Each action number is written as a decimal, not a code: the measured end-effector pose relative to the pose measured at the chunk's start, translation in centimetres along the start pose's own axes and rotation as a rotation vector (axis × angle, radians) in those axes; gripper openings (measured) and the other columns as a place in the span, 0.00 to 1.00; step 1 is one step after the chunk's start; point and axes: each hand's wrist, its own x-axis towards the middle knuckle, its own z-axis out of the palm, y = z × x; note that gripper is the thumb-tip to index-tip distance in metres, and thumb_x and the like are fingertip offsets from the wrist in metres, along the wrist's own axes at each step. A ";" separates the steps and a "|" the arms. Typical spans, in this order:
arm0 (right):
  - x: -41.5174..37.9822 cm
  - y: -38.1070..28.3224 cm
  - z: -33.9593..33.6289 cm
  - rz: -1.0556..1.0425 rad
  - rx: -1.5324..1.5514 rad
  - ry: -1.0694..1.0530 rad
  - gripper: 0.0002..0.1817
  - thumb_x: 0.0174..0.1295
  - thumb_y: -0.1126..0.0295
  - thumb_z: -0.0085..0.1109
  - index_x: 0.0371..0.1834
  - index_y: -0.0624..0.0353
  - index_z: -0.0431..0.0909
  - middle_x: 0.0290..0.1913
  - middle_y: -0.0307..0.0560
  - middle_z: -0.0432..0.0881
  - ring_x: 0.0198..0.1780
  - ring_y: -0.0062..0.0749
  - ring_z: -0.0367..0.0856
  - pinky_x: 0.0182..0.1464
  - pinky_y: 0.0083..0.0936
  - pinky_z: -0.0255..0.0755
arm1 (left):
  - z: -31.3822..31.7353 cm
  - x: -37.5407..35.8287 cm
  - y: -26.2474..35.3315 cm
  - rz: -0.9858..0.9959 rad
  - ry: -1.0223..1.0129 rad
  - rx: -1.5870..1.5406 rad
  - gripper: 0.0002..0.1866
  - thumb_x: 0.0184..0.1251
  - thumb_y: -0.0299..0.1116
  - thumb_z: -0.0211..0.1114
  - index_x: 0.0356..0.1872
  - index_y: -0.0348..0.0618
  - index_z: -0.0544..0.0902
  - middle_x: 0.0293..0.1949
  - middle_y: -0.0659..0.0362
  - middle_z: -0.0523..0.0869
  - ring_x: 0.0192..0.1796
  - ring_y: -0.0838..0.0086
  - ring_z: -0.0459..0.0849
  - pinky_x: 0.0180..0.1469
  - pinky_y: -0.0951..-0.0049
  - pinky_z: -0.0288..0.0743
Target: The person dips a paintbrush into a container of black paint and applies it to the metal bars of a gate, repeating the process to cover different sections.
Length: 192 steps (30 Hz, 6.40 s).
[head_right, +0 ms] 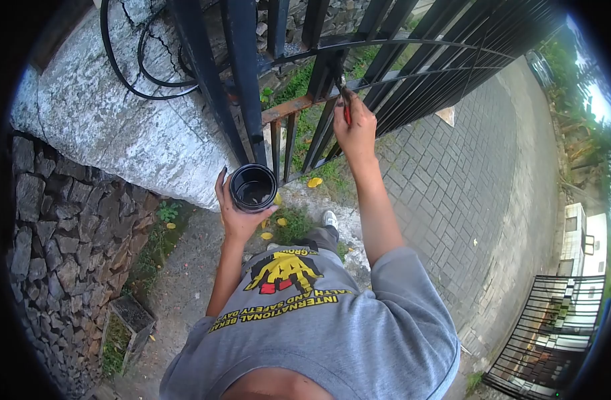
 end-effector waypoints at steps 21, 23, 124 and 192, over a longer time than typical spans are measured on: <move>-3.7 4.8 0.6 0.102 -0.057 -0.409 0.15 0.66 0.72 0.65 0.53 0.65 0.83 0.35 0.63 0.86 0.36 0.63 0.86 0.38 0.48 0.79 | 0.5 -1.0 0.9 0.005 -0.020 -0.010 0.58 0.34 0.48 0.93 0.70 0.39 0.72 0.76 0.40 0.62 0.76 0.47 0.71 0.72 0.52 0.76; -3.3 4.5 0.8 0.089 -0.052 -0.322 0.14 0.65 0.71 0.65 0.51 0.65 0.83 0.31 0.64 0.85 0.35 0.64 0.85 0.38 0.50 0.78 | 0.4 -0.9 1.1 0.000 -0.018 -0.013 0.58 0.34 0.48 0.93 0.71 0.39 0.72 0.76 0.40 0.62 0.76 0.48 0.71 0.72 0.52 0.76; -9.6 5.4 3.3 0.591 0.607 0.124 0.10 0.75 0.69 0.62 0.46 0.68 0.84 0.27 0.42 0.82 0.25 0.21 0.80 0.30 0.23 0.73 | 1.6 -2.1 2.3 0.002 -0.053 -0.032 0.60 0.35 0.49 0.93 0.73 0.40 0.70 0.75 0.40 0.63 0.76 0.46 0.70 0.72 0.48 0.74; 8.5 7.1 0.2 0.084 0.017 -0.661 0.18 0.60 0.61 0.73 0.46 0.65 0.89 0.43 0.62 0.89 0.48 0.56 0.89 0.54 0.41 0.83 | 2.1 -3.1 1.2 0.025 0.016 0.082 0.64 0.32 0.48 0.94 0.75 0.38 0.67 0.77 0.39 0.62 0.79 0.44 0.64 0.77 0.43 0.65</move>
